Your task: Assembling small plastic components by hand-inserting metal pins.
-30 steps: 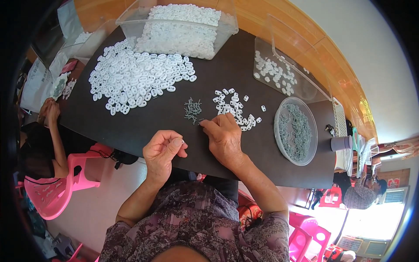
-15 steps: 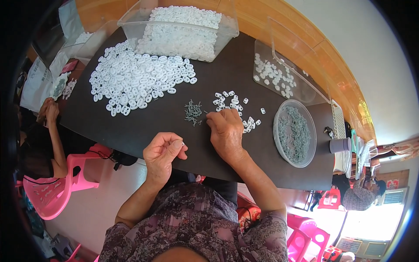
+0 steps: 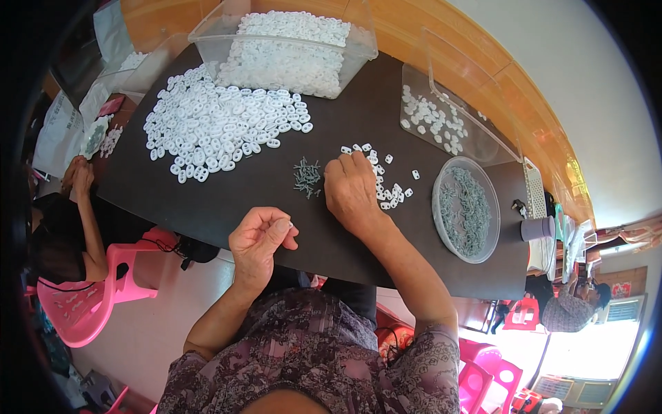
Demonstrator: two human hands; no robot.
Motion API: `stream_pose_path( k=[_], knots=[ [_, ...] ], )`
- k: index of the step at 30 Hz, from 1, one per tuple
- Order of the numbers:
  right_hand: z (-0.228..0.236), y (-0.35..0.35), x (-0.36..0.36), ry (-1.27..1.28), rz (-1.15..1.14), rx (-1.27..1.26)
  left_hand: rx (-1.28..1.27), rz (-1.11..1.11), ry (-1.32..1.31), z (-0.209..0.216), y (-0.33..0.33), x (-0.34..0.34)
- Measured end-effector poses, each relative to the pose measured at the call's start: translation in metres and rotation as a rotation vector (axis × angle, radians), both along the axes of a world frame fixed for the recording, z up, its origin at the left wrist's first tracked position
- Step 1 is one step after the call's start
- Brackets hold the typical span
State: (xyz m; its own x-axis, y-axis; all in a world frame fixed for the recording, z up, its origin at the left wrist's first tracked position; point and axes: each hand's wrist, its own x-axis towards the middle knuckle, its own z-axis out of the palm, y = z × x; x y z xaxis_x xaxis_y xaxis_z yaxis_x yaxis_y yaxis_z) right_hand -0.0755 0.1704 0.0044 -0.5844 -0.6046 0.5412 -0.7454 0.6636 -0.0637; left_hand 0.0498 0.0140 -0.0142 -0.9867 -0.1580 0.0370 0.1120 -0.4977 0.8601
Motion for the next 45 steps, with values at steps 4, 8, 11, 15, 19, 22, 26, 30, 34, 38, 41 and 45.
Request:
stream_pose_path(
  k=[4,8,11,15,19,22,26,30,34,38,41,45],
  knots=[
    [0.018,-0.002,0.033,-0.328,0.019,-0.265,0.03,-0.02,-0.048,0.001,-0.003,-0.004],
    [0.037,0.0,0.065,-0.715,-0.042,-0.459,0.058,-0.043,-0.074,0.005,-0.005,-0.003],
    [0.036,0.002,0.076,-0.787,-0.01,-0.517,0.06,-0.058,-0.068,0.006,-0.003,-0.001],
    [0.035,0.001,0.086,-0.939,-0.009,-0.609,0.059,-0.092,-0.112,0.008,0.001,0.005],
    [0.037,0.003,0.089,-0.994,-0.001,-0.65,0.029,-0.118,-0.113,0.008,0.002,0.008],
    [0.036,0.004,0.091,-1.03,0.008,-0.685,0.009,-0.118,-0.11,0.011,0.003,0.01],
    [0.037,0.005,0.093,-1.001,-0.005,-0.631,-0.042,-0.12,-0.089,0.011,0.005,0.012],
    [0.035,0.006,0.094,-1.021,0.005,-0.64,-0.075,-0.122,-0.104,0.014,0.005,0.014],
    [0.035,0.006,0.094,-1.017,0.028,-0.621,-0.139,-0.123,-0.075,0.01,0.005,0.015],
    [0.037,0.004,0.095,-1.011,0.005,-0.608,-0.206,-0.111,-0.06,0.009,0.004,0.017],
    [0.037,0.003,0.095,-1.018,0.011,-0.612,-0.241,-0.093,-0.057,0.008,0.004,0.017],
    [0.037,0.002,0.094,-1.017,0.003,-0.6,-0.273,-0.085,-0.052,0.008,0.004,0.016]
  ],
)
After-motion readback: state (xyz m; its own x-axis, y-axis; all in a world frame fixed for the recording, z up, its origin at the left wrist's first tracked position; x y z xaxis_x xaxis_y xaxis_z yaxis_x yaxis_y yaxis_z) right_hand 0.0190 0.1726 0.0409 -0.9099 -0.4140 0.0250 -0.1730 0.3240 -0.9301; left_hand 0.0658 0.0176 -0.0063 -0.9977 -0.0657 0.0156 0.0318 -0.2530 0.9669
